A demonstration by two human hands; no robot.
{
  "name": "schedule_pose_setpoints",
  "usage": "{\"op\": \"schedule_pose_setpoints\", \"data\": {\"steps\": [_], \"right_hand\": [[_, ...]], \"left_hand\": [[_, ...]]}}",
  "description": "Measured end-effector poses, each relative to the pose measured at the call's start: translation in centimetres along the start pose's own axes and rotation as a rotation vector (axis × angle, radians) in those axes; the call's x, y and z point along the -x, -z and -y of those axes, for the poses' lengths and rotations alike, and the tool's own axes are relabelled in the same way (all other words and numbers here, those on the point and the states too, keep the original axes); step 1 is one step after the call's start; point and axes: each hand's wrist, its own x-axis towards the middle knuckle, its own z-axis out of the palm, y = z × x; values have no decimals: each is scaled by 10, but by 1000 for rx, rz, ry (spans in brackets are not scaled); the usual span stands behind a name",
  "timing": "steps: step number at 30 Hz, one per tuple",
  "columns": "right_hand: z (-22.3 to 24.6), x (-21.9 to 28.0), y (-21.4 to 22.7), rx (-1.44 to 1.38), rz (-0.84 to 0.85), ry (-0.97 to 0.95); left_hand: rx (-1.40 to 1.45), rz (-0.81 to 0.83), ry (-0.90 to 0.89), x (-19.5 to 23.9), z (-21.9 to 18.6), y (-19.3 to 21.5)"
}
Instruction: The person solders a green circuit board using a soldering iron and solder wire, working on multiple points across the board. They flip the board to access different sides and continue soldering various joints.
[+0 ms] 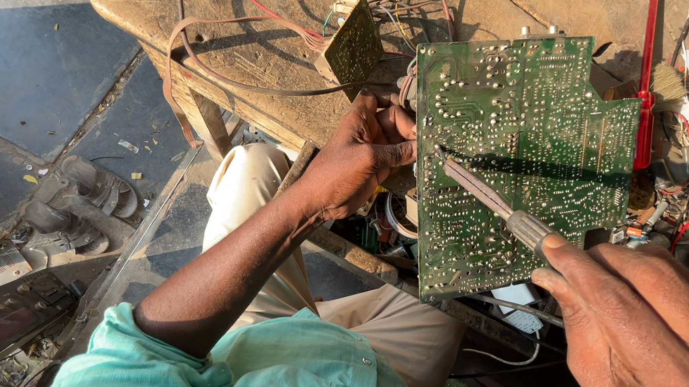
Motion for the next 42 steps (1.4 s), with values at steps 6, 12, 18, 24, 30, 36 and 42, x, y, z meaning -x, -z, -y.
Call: {"op": "schedule_pose_setpoints", "data": {"steps": [6,12,18,24,30,36,42], "right_hand": [[8,9,-4,-21,-86,-125],[-5,52,-31,-212,-317,-370],[-22,133,-69,-699,-764,-651],[-35,185,-86,-556,-891,-813],[-31,201,-89,-357,-956,-895],[-29,202,-89,-338,-974,-927],[-33,203,-92,-420,-1002,-940]], "left_hand": [[-31,-25,49,4,-13,-7],[-326,-194,-5,22,-27,-17],[-340,-223,-118,60,-38,-19],[-73,-19,-36,83,-37,-28],[-214,146,-53,81,-28,-45],[-314,151,-64,81,-19,-58],[-471,212,-169,84,-18,-69]]}}
